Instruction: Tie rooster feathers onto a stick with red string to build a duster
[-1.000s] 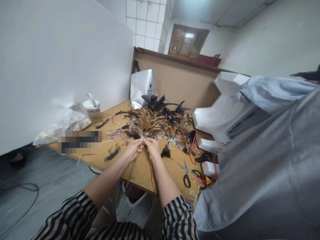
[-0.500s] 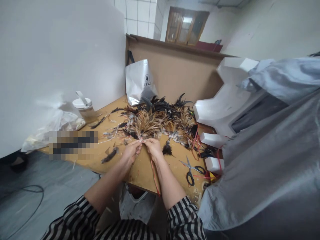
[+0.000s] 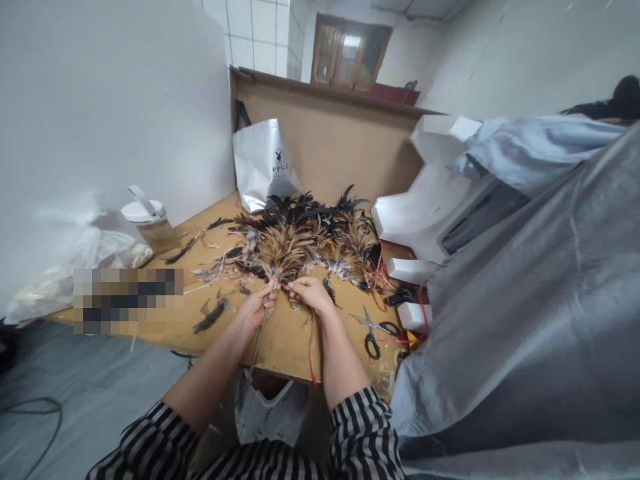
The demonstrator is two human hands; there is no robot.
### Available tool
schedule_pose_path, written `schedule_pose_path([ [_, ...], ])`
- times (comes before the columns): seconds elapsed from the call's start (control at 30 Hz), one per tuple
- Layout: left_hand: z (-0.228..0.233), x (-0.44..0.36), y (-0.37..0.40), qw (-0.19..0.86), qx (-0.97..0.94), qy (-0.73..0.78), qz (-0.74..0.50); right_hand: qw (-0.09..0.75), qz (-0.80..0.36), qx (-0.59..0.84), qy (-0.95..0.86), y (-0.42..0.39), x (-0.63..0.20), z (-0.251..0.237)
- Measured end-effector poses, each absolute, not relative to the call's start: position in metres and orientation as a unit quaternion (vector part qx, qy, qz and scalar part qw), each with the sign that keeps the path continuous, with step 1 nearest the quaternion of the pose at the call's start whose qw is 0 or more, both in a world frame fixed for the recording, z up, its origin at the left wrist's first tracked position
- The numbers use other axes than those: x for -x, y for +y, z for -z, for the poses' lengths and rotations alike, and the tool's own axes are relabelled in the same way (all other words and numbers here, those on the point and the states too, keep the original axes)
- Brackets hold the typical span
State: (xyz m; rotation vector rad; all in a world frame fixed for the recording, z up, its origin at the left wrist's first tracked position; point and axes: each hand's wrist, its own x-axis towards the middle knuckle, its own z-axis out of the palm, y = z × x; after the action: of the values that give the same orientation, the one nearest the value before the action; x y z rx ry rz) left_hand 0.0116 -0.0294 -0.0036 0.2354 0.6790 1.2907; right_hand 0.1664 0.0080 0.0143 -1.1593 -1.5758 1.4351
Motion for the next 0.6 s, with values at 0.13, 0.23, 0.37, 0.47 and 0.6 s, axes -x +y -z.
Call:
schedule_pose_path([
  [0.13,-0.001,-0.008,-0.033,0.755,-0.084,0.279,-0.588,0.441,-0.365,0.58,-0.579,0.035,-0.198,-0.013],
  [0.23,-0.002,-0.007,-0.033,0.761,-0.082,0.26,-0.588,0.414,-0.197,0.68,-0.572,0.054,-0.22,-0.017],
  [0.37,0.0,-0.007,-0.032,0.762,-0.087,0.253,-0.59,0.28,-0.067,0.781,-0.554,0.068,-0.227,-0.024],
  [0.47,0.0,-0.008,-0.033,0.757,-0.087,0.256,-0.595,0.22,-0.038,0.801,-0.555,0.073,-0.222,-0.025],
  [0.6,-0.003,-0.009,-0.036,0.745,-0.096,0.273,-0.601,0.207,-0.033,0.814,-0.542,0.078,-0.222,-0.022],
])
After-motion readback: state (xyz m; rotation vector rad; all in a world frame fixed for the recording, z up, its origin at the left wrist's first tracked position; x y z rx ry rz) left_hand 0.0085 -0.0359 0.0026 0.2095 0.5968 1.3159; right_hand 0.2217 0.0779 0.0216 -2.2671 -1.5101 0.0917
